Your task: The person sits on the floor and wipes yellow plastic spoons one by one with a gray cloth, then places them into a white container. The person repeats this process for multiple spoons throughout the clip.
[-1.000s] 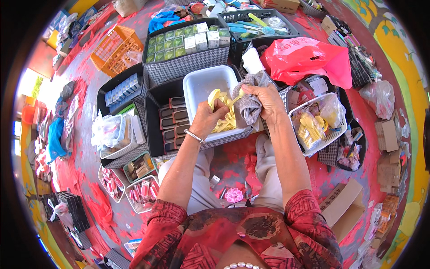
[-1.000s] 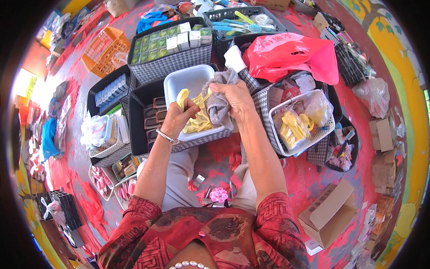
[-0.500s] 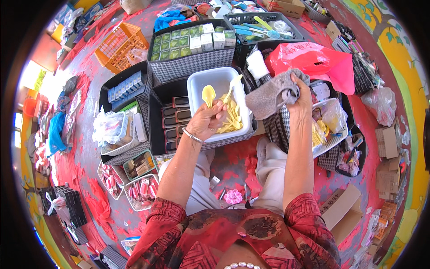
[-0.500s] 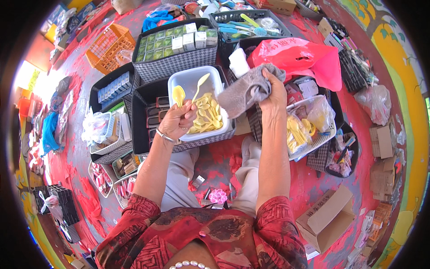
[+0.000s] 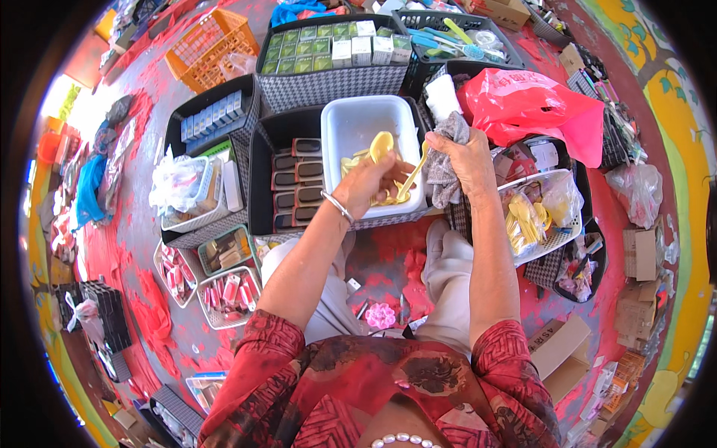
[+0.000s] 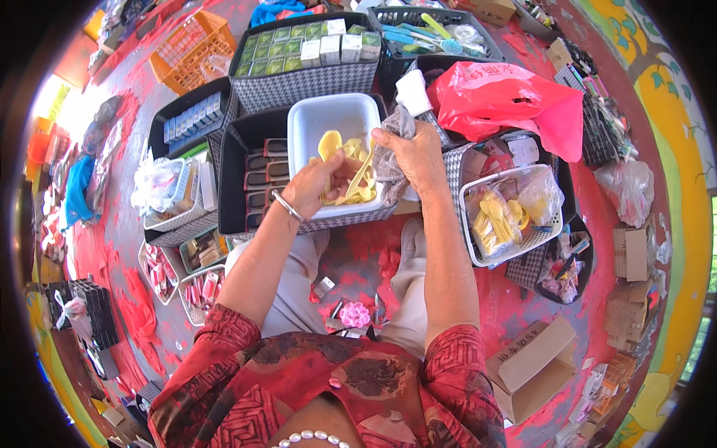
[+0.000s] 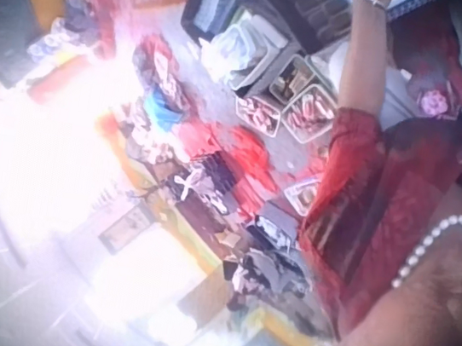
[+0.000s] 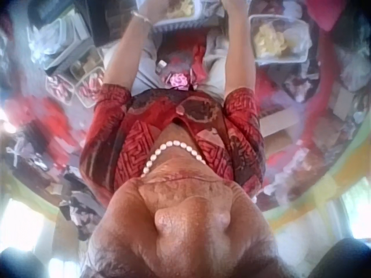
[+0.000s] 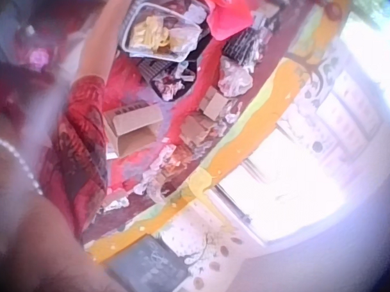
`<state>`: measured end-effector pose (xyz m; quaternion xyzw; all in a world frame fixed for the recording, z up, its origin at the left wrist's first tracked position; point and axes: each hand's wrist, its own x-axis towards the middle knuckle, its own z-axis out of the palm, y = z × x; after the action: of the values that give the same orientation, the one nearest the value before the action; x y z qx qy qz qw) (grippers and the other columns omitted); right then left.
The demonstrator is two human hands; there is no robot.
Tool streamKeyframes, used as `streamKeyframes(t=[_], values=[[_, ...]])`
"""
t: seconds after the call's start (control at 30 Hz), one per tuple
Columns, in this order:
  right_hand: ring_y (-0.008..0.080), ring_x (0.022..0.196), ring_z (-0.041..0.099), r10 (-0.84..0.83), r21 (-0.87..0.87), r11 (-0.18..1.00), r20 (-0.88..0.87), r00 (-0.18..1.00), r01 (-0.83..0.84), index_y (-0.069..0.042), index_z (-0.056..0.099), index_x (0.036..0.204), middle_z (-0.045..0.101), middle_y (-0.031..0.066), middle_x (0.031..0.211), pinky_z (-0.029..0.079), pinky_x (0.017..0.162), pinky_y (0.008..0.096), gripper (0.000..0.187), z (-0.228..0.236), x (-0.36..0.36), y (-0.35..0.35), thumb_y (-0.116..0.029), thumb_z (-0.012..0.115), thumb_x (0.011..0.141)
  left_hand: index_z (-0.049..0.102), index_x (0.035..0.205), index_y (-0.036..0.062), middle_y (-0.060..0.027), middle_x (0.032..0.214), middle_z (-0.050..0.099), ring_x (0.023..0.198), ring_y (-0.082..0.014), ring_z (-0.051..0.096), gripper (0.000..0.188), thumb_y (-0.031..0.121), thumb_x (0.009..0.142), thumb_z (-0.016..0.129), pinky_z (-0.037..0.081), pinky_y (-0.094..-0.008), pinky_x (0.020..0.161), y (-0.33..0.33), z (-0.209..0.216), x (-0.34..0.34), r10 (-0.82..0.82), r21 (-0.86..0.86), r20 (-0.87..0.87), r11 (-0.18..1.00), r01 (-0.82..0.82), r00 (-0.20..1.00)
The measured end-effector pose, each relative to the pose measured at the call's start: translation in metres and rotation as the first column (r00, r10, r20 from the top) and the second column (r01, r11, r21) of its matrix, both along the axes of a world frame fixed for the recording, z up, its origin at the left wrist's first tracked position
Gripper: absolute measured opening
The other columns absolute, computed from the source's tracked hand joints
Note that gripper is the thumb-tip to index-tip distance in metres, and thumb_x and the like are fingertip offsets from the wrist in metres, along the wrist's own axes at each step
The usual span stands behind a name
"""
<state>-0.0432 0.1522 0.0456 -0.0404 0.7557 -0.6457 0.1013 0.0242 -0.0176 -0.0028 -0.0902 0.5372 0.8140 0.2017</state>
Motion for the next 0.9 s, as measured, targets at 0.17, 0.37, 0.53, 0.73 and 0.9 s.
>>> streamKeyframes(t=[0.17,0.37,0.53,0.73,0.9], values=[[0.0191,0.062,0.060,0.171,0.294,0.946,-0.085,0.982,-0.139,0.002,0.066,0.084,0.063,0.0139,0.068,0.046,0.062,0.0324,0.029,-0.009,0.004,-0.007,-0.025,0.066,0.074,0.063,0.085,0.0019,0.0002,0.067,0.057,0.047,-0.0027,0.037,0.022,0.022,0.089,0.055,0.026,-0.0162,0.041,-0.001,-0.002,0.000,0.009,0.193,-0.025,0.981,-0.004,1.000],[0.0179,0.063,0.059,0.049,0.301,0.954,-0.174,0.984,0.006,0.002,0.065,0.083,0.063,0.0123,0.069,0.045,0.062,0.0328,0.029,-0.012,-0.002,-0.007,-0.027,0.063,0.079,0.060,0.077,0.0029,0.0027,0.060,0.052,0.044,-0.0018,0.034,0.007,0.007,0.079,0.066,0.025,-0.0164,0.039,-0.002,-0.002,0.000,0.018,0.255,0.082,0.966,-0.039,0.996],[0.0136,0.062,0.058,-0.190,0.064,0.976,-0.211,0.959,0.207,0.002,0.058,0.081,0.061,0.0059,0.068,0.045,0.059,0.0291,0.021,0.001,-0.005,-0.001,-0.019,0.060,0.082,0.058,0.074,0.0044,0.0005,0.062,0.054,0.045,-0.0023,0.037,0.008,0.007,0.079,0.065,0.027,-0.0150,0.040,-0.005,-0.003,-0.003,0.160,0.246,0.072,0.954,-0.173,0.985],[0.0327,0.073,0.059,0.253,0.493,0.865,-0.586,0.770,0.091,-0.002,0.060,0.089,0.058,0.0138,0.082,0.047,0.065,0.0383,0.026,-0.021,0.023,-0.040,-0.023,0.067,0.074,0.054,0.073,0.0068,0.0017,0.062,0.049,0.051,-0.0050,0.043,0.009,0.007,0.080,0.061,0.029,-0.0162,0.040,-0.002,-0.016,-0.008,0.305,0.241,0.063,0.919,-0.311,0.950],[0.0282,0.069,0.064,0.290,0.460,0.878,-0.289,0.912,-0.133,-0.002,0.062,0.086,0.064,0.0128,0.073,0.048,0.063,0.0363,0.022,-0.016,0.014,-0.024,-0.020,0.065,0.076,0.056,0.082,-0.0003,-0.0022,0.070,0.052,0.051,-0.0018,0.038,0.007,0.006,0.083,0.059,0.025,-0.0129,0.038,-0.030,-0.016,-0.014,0.477,0.424,0.140,0.763,-0.488,0.868]])
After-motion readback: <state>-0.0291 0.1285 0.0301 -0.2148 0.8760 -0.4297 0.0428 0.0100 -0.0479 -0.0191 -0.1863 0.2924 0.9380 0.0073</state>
